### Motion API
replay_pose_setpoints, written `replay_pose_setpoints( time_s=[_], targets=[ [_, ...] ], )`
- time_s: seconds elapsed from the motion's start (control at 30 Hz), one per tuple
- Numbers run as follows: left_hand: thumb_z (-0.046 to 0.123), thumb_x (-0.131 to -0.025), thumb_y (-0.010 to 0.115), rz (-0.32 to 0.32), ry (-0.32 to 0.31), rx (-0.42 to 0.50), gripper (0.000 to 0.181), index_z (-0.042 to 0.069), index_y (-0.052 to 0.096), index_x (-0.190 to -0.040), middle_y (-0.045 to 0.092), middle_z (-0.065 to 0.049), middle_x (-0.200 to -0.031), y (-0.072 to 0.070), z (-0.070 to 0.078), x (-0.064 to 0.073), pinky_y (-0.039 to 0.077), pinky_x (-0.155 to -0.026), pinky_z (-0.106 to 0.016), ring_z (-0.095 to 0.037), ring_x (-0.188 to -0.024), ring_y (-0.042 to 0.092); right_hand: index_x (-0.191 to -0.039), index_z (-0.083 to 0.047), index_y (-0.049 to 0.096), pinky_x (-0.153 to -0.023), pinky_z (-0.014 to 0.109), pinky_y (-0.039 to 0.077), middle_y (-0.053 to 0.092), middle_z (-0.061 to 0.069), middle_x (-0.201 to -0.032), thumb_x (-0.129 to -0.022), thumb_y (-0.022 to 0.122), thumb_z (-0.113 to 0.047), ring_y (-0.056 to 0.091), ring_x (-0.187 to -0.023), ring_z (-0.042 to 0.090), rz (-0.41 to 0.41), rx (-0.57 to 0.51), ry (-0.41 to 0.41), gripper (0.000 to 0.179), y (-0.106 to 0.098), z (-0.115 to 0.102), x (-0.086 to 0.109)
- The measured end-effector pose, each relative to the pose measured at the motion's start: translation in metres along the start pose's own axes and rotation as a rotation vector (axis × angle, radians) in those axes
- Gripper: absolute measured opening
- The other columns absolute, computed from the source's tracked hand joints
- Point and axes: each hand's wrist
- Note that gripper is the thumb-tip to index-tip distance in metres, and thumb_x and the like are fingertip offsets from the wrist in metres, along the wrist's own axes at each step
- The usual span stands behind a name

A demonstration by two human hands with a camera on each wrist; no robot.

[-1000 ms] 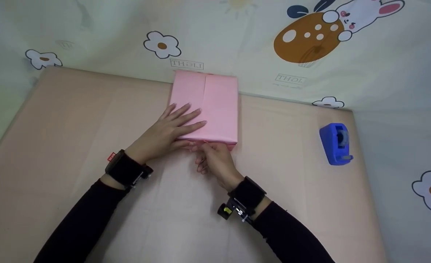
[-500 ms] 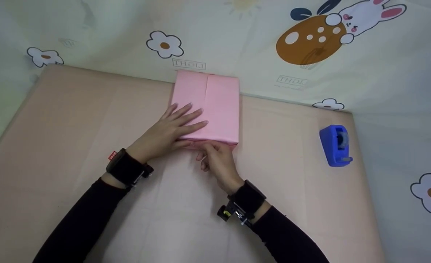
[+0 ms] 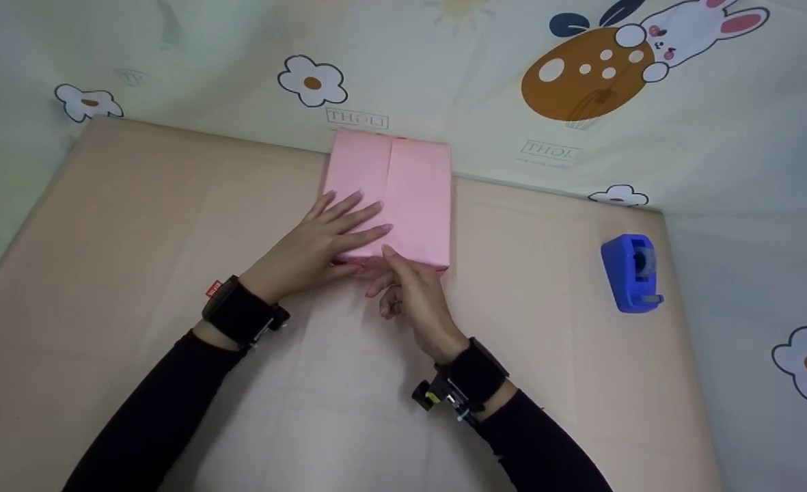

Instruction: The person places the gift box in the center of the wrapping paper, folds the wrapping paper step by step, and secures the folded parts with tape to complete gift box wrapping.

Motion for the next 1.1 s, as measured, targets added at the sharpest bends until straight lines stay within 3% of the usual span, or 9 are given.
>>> replay_pose_setpoints(
  time_s=[0.07, 0.17, 0.23, 0.3, 0.37, 0.53, 0.7, 0.97, 1.1],
  targets=[
    [0.041, -0.092, 0.071, 0.002, -0.001, 0.004, 0.067, 0.031, 0.045, -0.153, 0.034, -0.002, -0.166, 0.000, 0.000, 0.000, 0.011, -0.129, -0.053, -0.028, -0.157, 0.023, -0.114, 0.003, 0.071, -0.051, 0.022, 0.048, 0.065, -0.002, -0.068, -0.105, 0.053, -0.032, 0.056, -0.055, 0.009, 0.013, 0.135, -0.196, 0.040, -0.007, 0.000, 0.001],
    [0.044, -0.092, 0.068, 0.002, -0.001, 0.017, 0.066, 0.030, 0.045, -0.153, 0.034, -0.002, -0.166, 0.000, 0.000, -0.001, 0.010, -0.129, -0.053, -0.028, -0.157, 0.023, -0.107, 0.003, 0.070, -0.052, 0.020, 0.047, 0.064, 0.002, -0.072, -0.093, 0.072, -0.016, 0.055, -0.057, 0.010, 0.102, 0.471, -0.596, 0.023, -0.019, 0.002, 0.000],
    [0.047, -0.093, 0.066, 0.004, 0.001, 0.017, 0.066, 0.030, 0.045, -0.153, 0.034, -0.002, -0.166, 0.000, 0.000, -0.001, 0.010, -0.129, -0.053, -0.029, -0.157, 0.023, -0.111, -0.002, 0.071, -0.054, 0.019, 0.047, 0.063, 0.005, -0.079, -0.082, 0.083, -0.011, 0.056, -0.062, 0.012, 0.168, 0.689, -0.817, 0.032, -0.026, 0.005, -0.004],
    [0.048, -0.093, 0.065, 0.002, 0.000, 0.010, 0.065, 0.030, 0.045, -0.153, 0.034, -0.002, -0.165, 0.000, 0.000, -0.001, 0.010, -0.129, -0.053, -0.029, -0.157, 0.023, -0.114, -0.006, 0.072, -0.058, 0.020, 0.049, 0.063, 0.006, -0.087, -0.075, 0.089, -0.014, 0.060, -0.068, 0.013, 0.178, 0.843, -0.956, 0.044, -0.030, 0.007, -0.009],
    [0.049, -0.093, 0.065, 0.001, -0.007, 0.005, 0.065, 0.031, 0.045, -0.153, 0.034, -0.002, -0.165, -0.001, 0.000, 0.000, 0.011, -0.129, -0.053, -0.028, -0.157, 0.023, -0.111, -0.008, 0.075, -0.060, 0.023, 0.051, 0.064, 0.007, -0.091, -0.074, 0.091, -0.017, 0.063, -0.072, 0.014, 0.154, 0.912, -1.030, 0.042, -0.029, 0.008, -0.013],
    [0.048, -0.092, 0.066, -0.002, -0.018, 0.022, 0.066, 0.031, 0.045, -0.153, 0.034, -0.001, -0.166, -0.001, 0.000, 0.001, 0.010, -0.129, -0.053, -0.029, -0.157, 0.023, -0.090, -0.006, 0.080, -0.064, 0.028, 0.054, 0.069, 0.007, -0.086, -0.079, 0.085, -0.008, 0.065, -0.076, 0.018, 0.173, 0.937, -1.136, 0.013, -0.020, 0.009, -0.020],
    [0.045, -0.093, 0.067, -0.013, -0.003, 0.019, 0.066, 0.029, 0.045, -0.153, 0.034, -0.002, -0.166, -0.001, 0.000, -0.001, 0.011, -0.129, -0.053, -0.029, -0.157, 0.023, -0.088, -0.006, 0.079, -0.065, 0.030, 0.056, 0.070, 0.005, -0.083, -0.078, 0.085, -0.009, 0.065, -0.078, 0.018, 0.157, 1.034, -1.171, 0.011, -0.023, 0.001, -0.023],
    [0.038, -0.094, 0.069, -0.010, 0.016, -0.018, 0.064, 0.029, 0.046, -0.153, 0.035, -0.003, -0.165, -0.002, 0.000, -0.001, 0.014, -0.129, -0.055, -0.030, -0.156, 0.026, -0.090, -0.010, 0.077, -0.068, 0.030, 0.059, 0.074, 0.001, -0.088, -0.088, 0.078, -0.014, 0.070, -0.083, 0.015, 0.030, 1.061, -1.104, 0.005, -0.030, -0.015, -0.035],
    [0.036, -0.092, 0.072, -0.029, 0.002, -0.018, 0.068, 0.030, 0.044, -0.154, 0.033, -0.002, -0.166, -0.004, 0.000, -0.001, 0.013, -0.129, -0.054, -0.029, -0.157, 0.024, -0.089, -0.010, 0.078, -0.065, 0.029, 0.055, 0.075, 0.001, -0.084, -0.088, 0.078, -0.017, 0.067, -0.078, 0.014, 0.023, 1.044, -1.035, 0.007, -0.031, -0.021, -0.041]
  ],
)
Point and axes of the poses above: each hand's wrist, its own x-axis away from the middle knuckle, its own y-axis out of the palm, z = x × y
